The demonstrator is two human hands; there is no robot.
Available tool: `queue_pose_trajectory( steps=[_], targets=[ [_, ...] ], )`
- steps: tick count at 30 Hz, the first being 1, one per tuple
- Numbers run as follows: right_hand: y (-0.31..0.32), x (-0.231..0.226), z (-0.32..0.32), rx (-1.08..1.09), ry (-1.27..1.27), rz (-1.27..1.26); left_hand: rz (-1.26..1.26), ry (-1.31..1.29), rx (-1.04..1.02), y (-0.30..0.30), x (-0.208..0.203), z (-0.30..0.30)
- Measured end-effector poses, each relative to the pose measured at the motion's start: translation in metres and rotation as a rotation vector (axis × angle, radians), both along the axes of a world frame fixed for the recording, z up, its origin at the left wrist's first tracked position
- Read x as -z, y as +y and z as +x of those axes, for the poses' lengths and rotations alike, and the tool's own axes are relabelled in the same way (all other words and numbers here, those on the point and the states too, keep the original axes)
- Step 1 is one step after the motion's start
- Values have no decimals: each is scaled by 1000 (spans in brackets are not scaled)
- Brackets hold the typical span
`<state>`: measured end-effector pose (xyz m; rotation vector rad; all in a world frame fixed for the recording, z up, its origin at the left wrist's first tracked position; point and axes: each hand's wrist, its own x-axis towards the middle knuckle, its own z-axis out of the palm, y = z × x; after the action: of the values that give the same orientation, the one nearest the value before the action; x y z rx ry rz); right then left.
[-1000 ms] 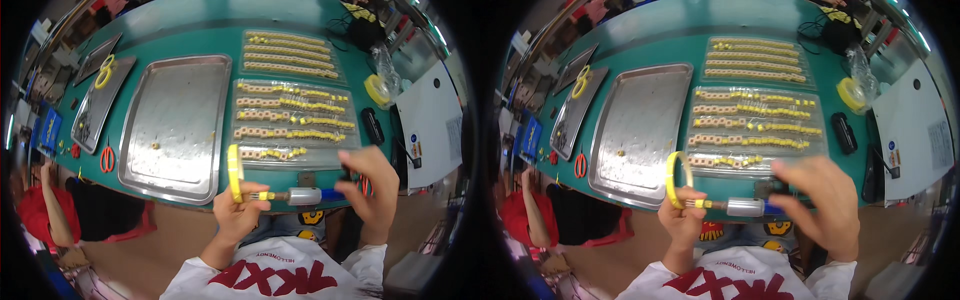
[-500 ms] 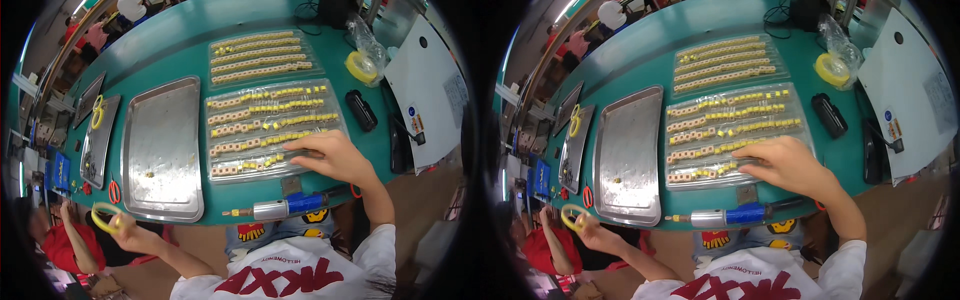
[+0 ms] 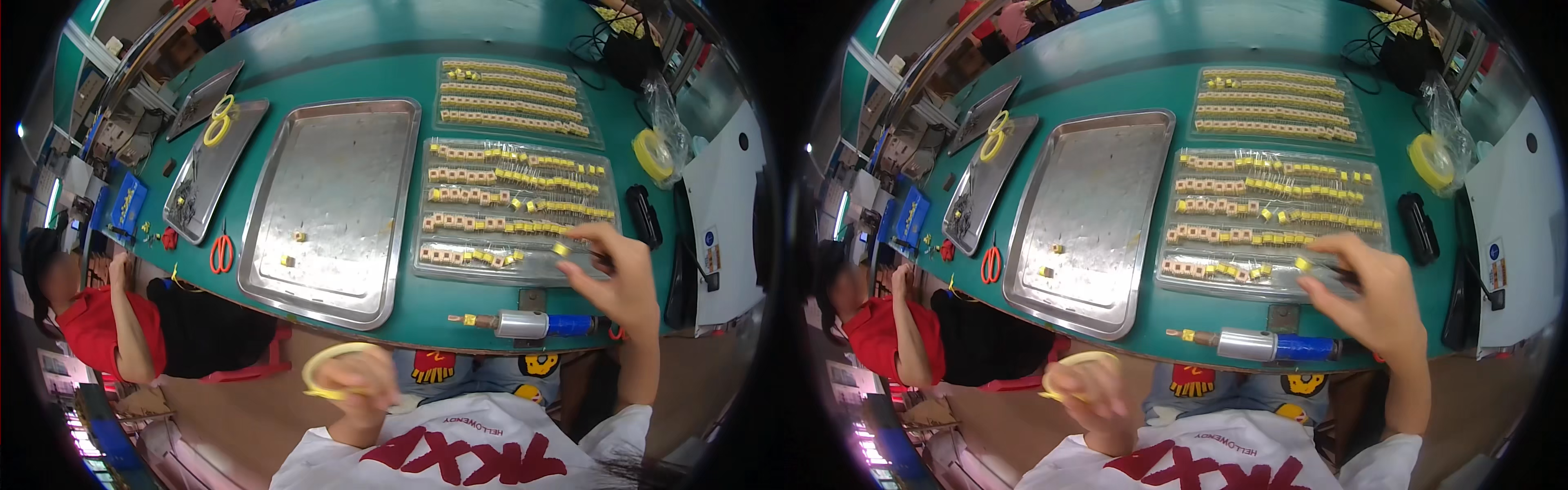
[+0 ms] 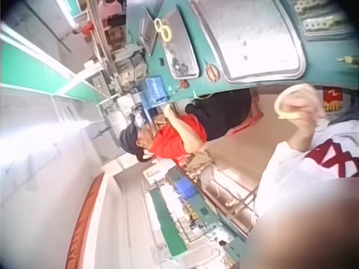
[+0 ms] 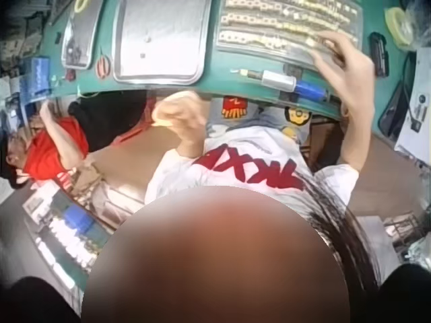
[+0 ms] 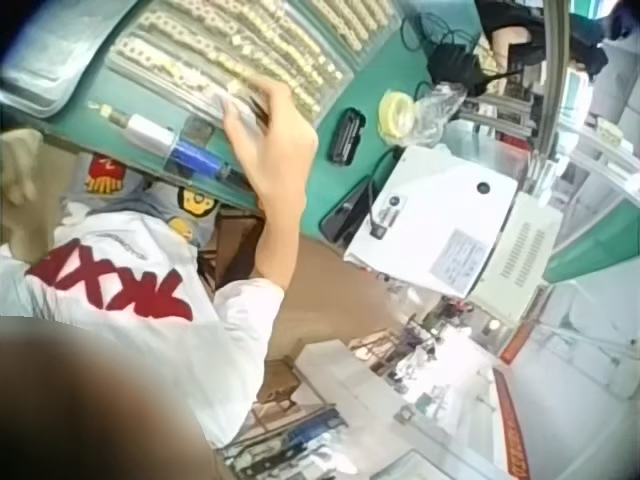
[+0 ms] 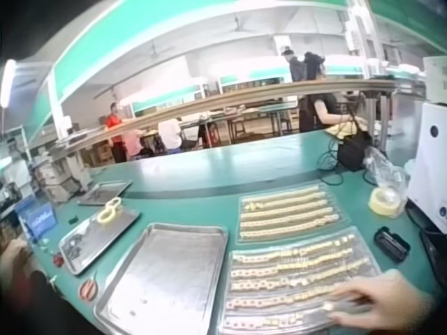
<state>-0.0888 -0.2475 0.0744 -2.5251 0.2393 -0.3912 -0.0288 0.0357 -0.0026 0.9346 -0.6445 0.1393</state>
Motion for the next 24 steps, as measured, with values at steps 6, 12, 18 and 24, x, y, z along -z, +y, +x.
queue_pose_trajectory(
  steps=[6, 12, 18, 24],
  targets=[
    [39, -27, -53, -545, -190, 14, 203, 438, 830, -25, -6, -29],
    [52, 3, -54, -674, -138, 68, 439, 330, 854, -26, -7, -28],
    [75, 47, -66, -216, -79, 792, 315, 374, 743, -28, 1, -28],
    [91, 62, -57, -249, -22, 1104, 358, 284, 495, -30, 14, -34]
  ],
)
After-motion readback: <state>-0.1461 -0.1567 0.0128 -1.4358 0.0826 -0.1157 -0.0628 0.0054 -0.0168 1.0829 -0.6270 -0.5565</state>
